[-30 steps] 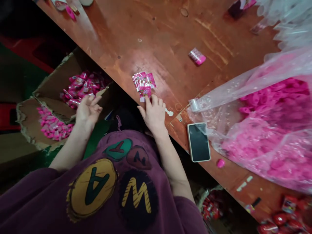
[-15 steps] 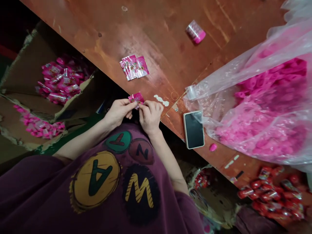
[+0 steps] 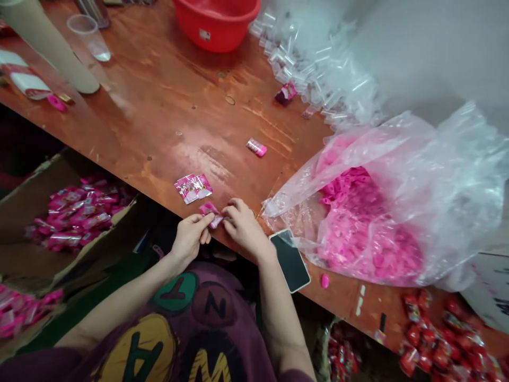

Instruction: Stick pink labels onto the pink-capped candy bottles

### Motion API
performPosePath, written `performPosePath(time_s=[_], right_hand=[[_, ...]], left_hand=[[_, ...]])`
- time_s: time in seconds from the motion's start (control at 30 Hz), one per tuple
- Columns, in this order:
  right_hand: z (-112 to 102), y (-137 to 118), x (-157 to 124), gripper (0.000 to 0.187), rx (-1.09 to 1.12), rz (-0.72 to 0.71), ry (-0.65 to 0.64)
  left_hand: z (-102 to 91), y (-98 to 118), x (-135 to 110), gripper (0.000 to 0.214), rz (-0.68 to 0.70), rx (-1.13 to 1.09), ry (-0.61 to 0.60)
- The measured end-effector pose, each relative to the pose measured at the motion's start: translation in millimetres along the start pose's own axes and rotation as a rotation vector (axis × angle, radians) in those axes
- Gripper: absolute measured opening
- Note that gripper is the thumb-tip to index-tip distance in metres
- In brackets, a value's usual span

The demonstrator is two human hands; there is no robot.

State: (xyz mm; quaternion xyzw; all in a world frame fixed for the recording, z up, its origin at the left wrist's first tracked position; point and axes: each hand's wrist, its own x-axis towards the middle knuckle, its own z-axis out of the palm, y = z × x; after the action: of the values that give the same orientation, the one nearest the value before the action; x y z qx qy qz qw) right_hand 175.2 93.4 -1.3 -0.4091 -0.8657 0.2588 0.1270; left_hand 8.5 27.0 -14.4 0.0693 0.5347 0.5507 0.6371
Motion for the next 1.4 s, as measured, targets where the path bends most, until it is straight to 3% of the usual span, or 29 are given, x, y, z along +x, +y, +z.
performPosePath(time_s=[0.07,0.17,0.23,0.33,0.4,0.5,0.63,0.87,1.0,1.1,1.17,1.4], right_hand=[[-23,18,30,0.026,0.019,0.047,0.035],[-47,46,94,0.034,-0.086,0.283,0.369],[-53,60,138,0.037,-0.163,0.484,0.471],[-46,66,179,0.042,-0.274,0.663,0.364],[-32,60,183,0.042,-0.35,0.647,0.278],[-6,45,155,0.036,-0.405,0.479,0.234],[21,22,88,0.025,-0.313,0.307,0.232],[33,6,-3,0.058,-0.119,0.305,0.369],[40,-1,-36,0.059,0.254,0.307,0.468],[44,-17,-58,0.058,0.721,0.334,0.433],[46,-30,-69,0.06,0.906,0.349,0.394],[53,-56,-84,0.049,0.868,0.335,0.484]], left_hand=[[-1.1,-1,-1,0.052,-0.009,-0.003,0.008],[-1.7,0,0,0.051,0.002,0.034,0.011],[-1.2,2,0,0.053,-0.006,0.047,0.019],[-0.4,6,1,0.058,-0.044,0.038,0.04],[-0.6,9,1,0.059,-0.06,0.029,0.04],[-2.6,12,1,0.052,-0.056,0.044,0.021],[-7.3,13,2,0.045,-0.026,0.07,-0.003],[-12.9,23,-9,0.036,-0.141,0.012,-0.043],[-15.3,25,-20,0.045,-0.13,-0.018,-0.051],[-15.9,22,-26,0.046,-0.099,-0.001,-0.049],[-15.0,19,-30,0.045,-0.079,0.033,-0.037],[-10.8,8,-46,0.047,-0.08,0.103,-0.047]])
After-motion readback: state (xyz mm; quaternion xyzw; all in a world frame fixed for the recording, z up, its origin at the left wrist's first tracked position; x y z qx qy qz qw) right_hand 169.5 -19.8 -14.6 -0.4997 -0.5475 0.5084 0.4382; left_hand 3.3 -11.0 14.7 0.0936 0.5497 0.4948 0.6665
